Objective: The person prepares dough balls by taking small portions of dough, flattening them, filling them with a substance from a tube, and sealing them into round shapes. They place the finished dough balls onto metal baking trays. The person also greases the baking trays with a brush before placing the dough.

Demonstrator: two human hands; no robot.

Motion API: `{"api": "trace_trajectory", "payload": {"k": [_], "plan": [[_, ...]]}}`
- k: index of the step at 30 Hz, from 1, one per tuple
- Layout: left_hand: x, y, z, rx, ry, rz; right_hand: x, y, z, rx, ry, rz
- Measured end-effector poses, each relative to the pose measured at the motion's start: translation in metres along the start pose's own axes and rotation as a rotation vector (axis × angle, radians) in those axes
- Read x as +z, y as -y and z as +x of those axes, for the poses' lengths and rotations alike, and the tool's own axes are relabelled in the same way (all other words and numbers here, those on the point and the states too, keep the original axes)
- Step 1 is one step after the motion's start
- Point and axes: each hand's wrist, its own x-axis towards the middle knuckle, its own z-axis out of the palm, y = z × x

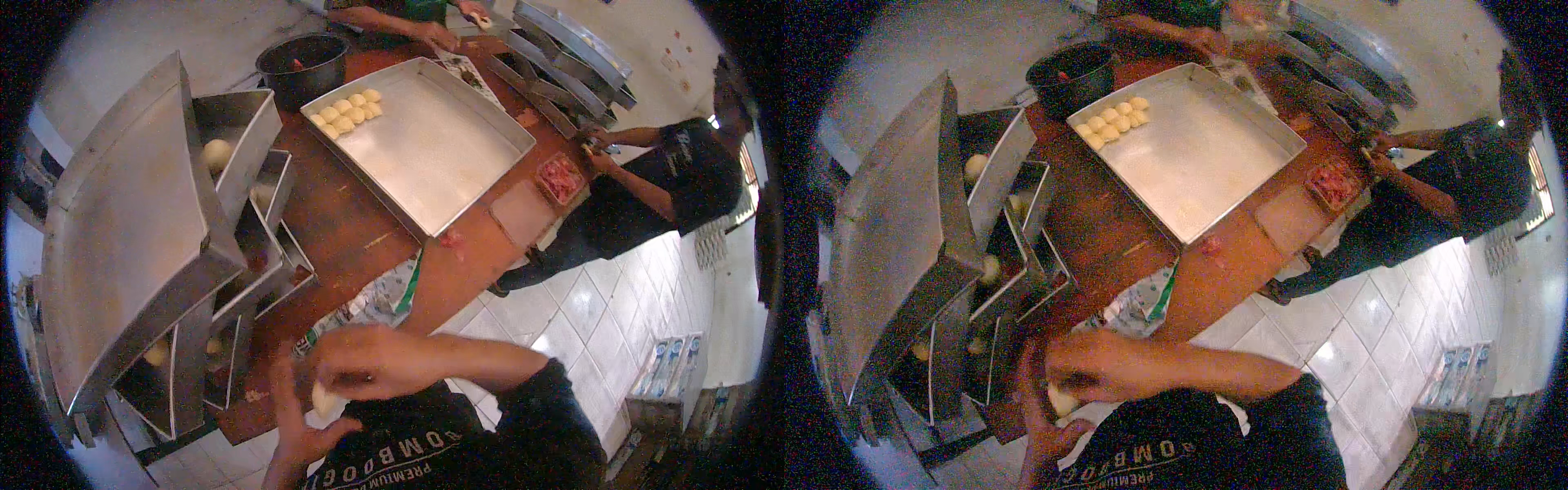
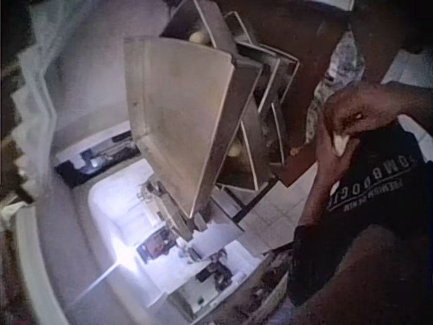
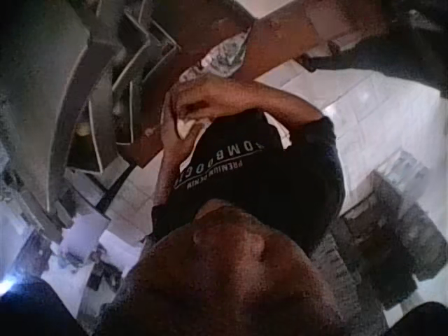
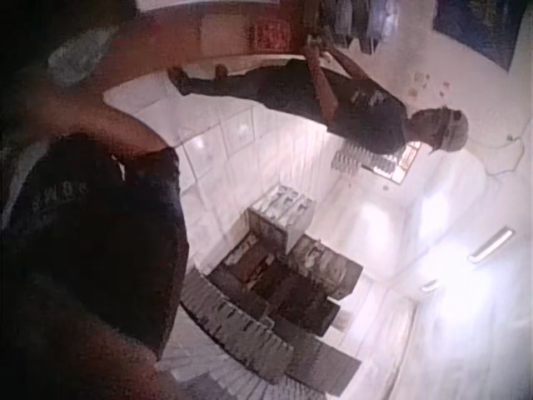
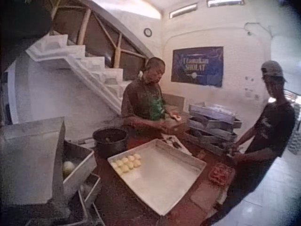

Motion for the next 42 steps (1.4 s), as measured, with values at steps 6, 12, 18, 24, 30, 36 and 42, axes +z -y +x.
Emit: {"api": "trace_trajectory", "payload": {"k": [6, 12, 18, 24, 30, 36, 42], "plan": [[-0.021, 0.067, -0.066, -0.681, 0.243, -0.572, -0.009, -0.071, -0.09, 0.721, -0.669, -0.439], [-0.024, 0.061, -0.088, -0.598, 0.06, -0.512, -0.055, -0.115, -0.167, 0.915, -0.973, -0.895], [-0.006, 0.042, -0.076, -0.55, -0.096, -0.412, -0.074, -0.138, -0.181, 0.868, -0.951, -0.748], [0.012, 0.028, -0.059, -0.663, -0.015, -0.413, -0.1, -0.146, -0.169, 0.725, -0.772, -1.263], [0.031, 0.046, -0.076, -0.978, -0.282, -0.75, -0.12, -0.135, -0.175, 0.691, -0.912, -0.783], [0.029, 0.037, -0.078, -0.792, -0.261, -0.648, -0.141, -0.11, -0.175, 0.412, -0.943, -1.067], [0.021, 0.03, -0.075, -0.724, -0.274, -0.654, -0.127, 0.019, -0.018, 0.085, -1.038, -0.602]]}}
